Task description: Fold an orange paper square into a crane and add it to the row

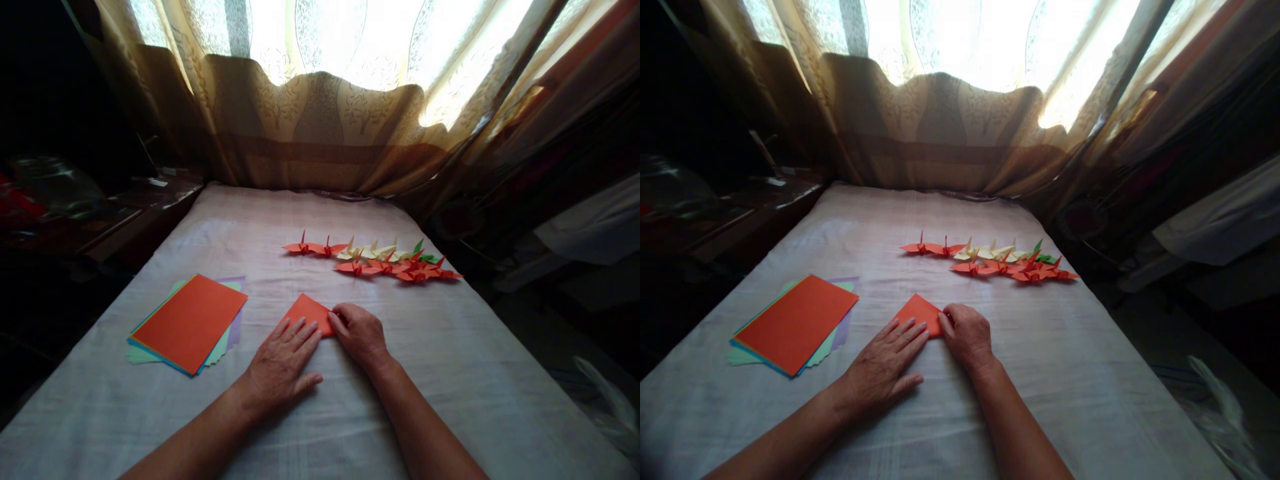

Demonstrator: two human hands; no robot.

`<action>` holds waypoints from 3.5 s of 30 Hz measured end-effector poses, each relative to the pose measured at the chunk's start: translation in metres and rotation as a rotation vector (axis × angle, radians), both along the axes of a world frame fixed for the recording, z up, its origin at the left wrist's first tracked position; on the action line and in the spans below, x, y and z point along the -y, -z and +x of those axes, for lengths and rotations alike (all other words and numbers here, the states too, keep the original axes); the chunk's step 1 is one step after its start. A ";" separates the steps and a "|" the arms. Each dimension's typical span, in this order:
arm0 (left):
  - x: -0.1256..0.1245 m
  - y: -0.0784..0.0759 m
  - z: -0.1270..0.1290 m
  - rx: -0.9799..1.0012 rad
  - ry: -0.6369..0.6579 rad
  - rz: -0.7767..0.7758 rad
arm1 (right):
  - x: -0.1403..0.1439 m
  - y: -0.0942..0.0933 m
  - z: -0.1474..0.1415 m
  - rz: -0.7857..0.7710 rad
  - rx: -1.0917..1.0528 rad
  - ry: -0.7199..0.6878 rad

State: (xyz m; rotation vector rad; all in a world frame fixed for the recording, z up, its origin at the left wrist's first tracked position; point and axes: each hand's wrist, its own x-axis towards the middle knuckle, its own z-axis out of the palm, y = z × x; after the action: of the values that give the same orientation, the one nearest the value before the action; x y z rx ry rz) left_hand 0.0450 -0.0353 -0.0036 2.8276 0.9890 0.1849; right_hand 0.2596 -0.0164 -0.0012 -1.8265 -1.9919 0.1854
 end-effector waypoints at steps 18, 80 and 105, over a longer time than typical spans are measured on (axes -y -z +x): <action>0.001 0.004 0.000 0.039 -0.018 -0.021 | 0.000 0.007 0.000 0.080 -0.047 -0.003; 0.000 0.009 0.000 0.050 -0.027 0.046 | 0.054 0.003 0.027 0.154 0.193 -0.127; -0.001 0.003 0.002 0.008 -0.038 0.023 | 0.015 0.012 0.004 0.114 -0.070 -0.052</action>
State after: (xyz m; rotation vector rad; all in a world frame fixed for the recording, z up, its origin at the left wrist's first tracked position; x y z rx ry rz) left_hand 0.0469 -0.0342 -0.0071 2.8278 1.0464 0.2135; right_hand 0.2638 -0.0314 -0.0133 -1.6766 -1.9616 0.1460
